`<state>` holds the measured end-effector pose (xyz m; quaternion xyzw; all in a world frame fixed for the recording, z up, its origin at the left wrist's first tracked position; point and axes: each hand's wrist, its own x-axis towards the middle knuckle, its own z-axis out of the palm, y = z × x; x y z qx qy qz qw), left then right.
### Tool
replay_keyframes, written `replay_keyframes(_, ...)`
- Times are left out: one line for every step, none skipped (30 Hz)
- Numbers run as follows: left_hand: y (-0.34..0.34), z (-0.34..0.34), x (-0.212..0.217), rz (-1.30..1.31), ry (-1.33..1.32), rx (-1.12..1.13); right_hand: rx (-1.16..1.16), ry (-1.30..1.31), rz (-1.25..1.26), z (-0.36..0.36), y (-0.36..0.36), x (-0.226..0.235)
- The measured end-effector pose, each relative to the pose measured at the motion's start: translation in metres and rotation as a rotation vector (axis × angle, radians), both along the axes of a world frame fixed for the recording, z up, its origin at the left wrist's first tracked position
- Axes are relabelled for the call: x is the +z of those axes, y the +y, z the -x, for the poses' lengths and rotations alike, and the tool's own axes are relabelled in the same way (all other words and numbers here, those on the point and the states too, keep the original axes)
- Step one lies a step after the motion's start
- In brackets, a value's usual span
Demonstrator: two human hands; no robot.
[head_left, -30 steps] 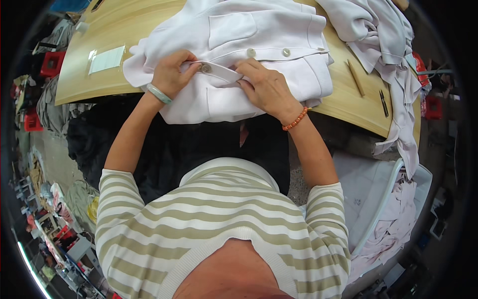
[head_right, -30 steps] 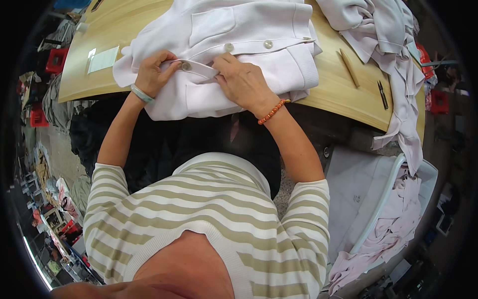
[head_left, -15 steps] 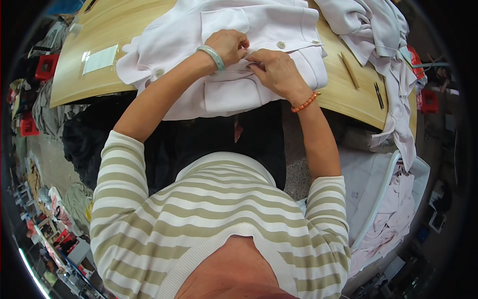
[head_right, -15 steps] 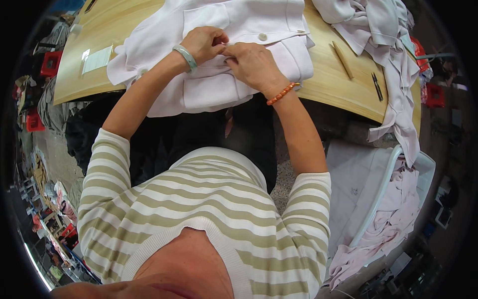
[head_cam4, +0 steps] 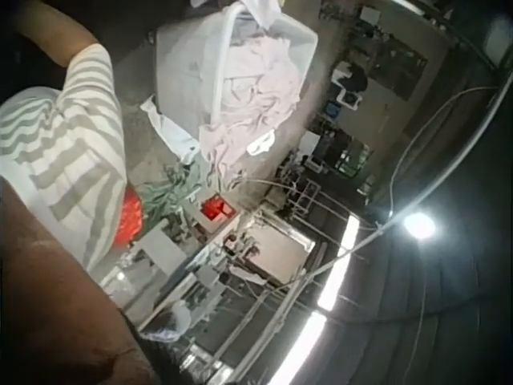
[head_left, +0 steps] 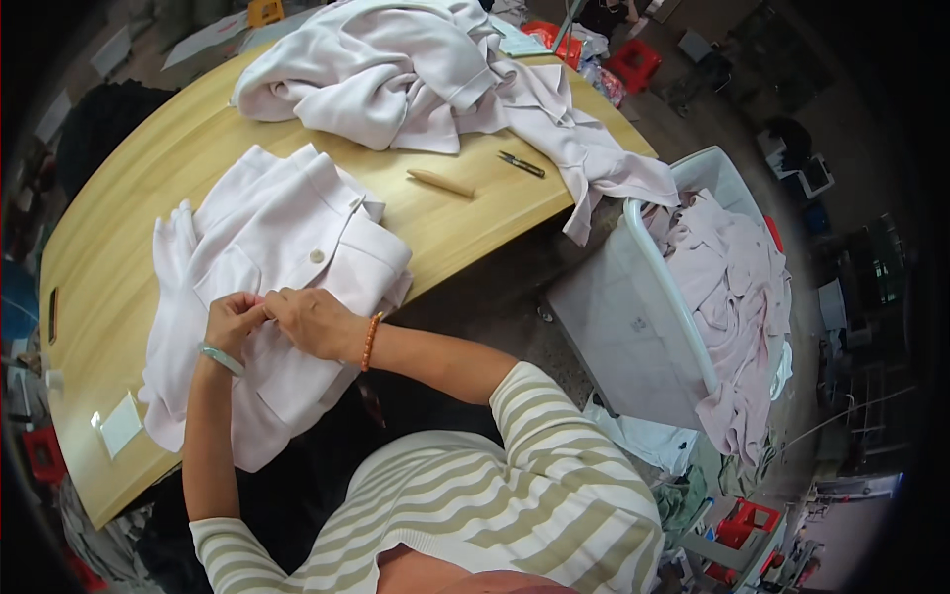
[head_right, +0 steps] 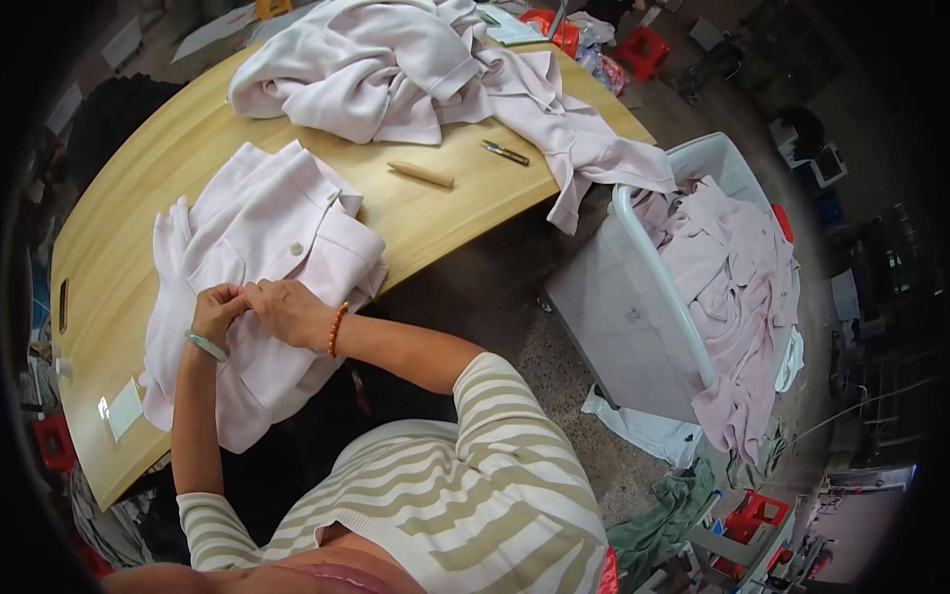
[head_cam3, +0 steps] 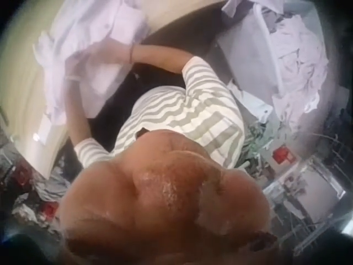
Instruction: Inspect garments for defects and trim loose threads using thread nippers.
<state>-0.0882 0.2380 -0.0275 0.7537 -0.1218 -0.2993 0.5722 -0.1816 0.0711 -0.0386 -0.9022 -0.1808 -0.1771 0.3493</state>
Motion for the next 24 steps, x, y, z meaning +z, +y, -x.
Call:
replay_keyframes(-0.001, 0.000, -0.002, 0.038, 0.029, 0.023, -0.020, 0.008, -0.024, 0.001, 0.000, 0.002)
replay_keyframes(-0.001, 0.001, -0.004, 0.073, 0.063, 0.045, -0.036, 0.012, -0.015, 0.003, 0.001, 0.005)
replay_keyframes(0.000, 0.001, -0.003, 0.078, 0.055, 0.043, -0.036, 0.004, -0.009, 0.003, 0.002, 0.005)
replay_keyframes(-0.001, 0.001, -0.003, 0.083, 0.086, 0.054, -0.062, -0.010, -0.047, 0.003, 0.002, 0.004)
replay_keyframes(0.001, 0.001, -0.002, 0.086, 0.118, 0.066, -0.087, -0.024, -0.087, 0.003, 0.004, 0.004)
replay_keyframes(0.002, 0.000, -0.003, 0.089, 0.112, 0.064, -0.087, -0.030, -0.084, 0.001, 0.005, 0.000)
replay_keyframes(0.005, -0.003, -0.007, 0.085, 0.117, 0.043, -0.081, -0.022, -0.036, -0.001, 0.005, -0.006)
replay_keyframes(0.007, -0.006, -0.010, 0.080, 0.123, 0.024, -0.072, -0.013, 0.012, -0.003, 0.006, -0.007)
replay_keyframes(0.009, -0.008, -0.012, 0.081, 0.118, 0.025, -0.071, -0.018, 0.013, -0.005, 0.006, -0.009)
replay_keyframes(0.011, -0.010, -0.014, 0.067, 0.133, 0.023, -0.060, 0.003, 0.053, -0.006, 0.007, -0.011)
replay_keyframes(0.010, -0.011, -0.014, 0.053, 0.150, 0.018, -0.051, 0.026, 0.093, -0.007, 0.006, -0.010)
replay_keyframes(0.010, -0.011, -0.013, 0.053, 0.148, 0.017, -0.052, 0.024, 0.093, -0.007, 0.006, -0.010)
replay_keyframes(0.010, -0.012, -0.011, 0.057, 0.164, 0.016, -0.030, -0.003, 0.123, -0.008, 0.005, -0.009)
replay_keyframes(0.009, -0.012, -0.009, 0.062, 0.181, 0.014, -0.010, -0.030, 0.153, -0.008, 0.004, -0.008)
replay_keyframes(0.009, -0.011, -0.007, 0.062, 0.178, 0.012, -0.012, -0.033, 0.154, -0.008, 0.003, -0.007)
replay_keyframes(0.010, -0.010, -0.005, 0.067, 0.198, 0.009, 0.004, -0.036, 0.164, -0.008, 0.003, -0.005)
replay_keyframes(0.013, -0.009, -0.001, 0.071, 0.217, 0.008, 0.023, -0.041, 0.173, -0.008, 0.003, -0.004)
replay_keyframes(0.008, 0.000, 0.010, 0.071, 0.214, -0.001, 0.014, -0.043, 0.173, -0.009, 0.000, -0.007)
replay_keyframes(0.003, 0.013, 0.021, 0.101, 0.142, -0.052, 0.007, -0.024, 0.163, -0.009, -0.003, -0.013)
replay_keyframes(0.003, 0.023, 0.028, 0.132, 0.069, -0.097, 0.008, -0.006, 0.151, -0.010, -0.003, -0.014)
replay_keyframes(0.005, 0.026, 0.023, 0.131, 0.066, -0.099, 0.007, -0.009, 0.150, -0.011, -0.003, -0.014)
replay_keyframes(0.006, 0.029, 0.014, 0.041, -0.207, -0.165, 0.008, 0.016, 0.121, -0.011, -0.005, -0.015)
replay_keyframes(0.009, 0.031, 0.011, -0.053, -0.479, -0.223, 0.016, 0.043, 0.089, -0.011, -0.004, -0.014)
replay_keyframes(0.007, 0.034, 0.011, -0.161, -0.575, -0.199, 0.020, 0.043, 0.086, -0.012, -0.004, -0.015)
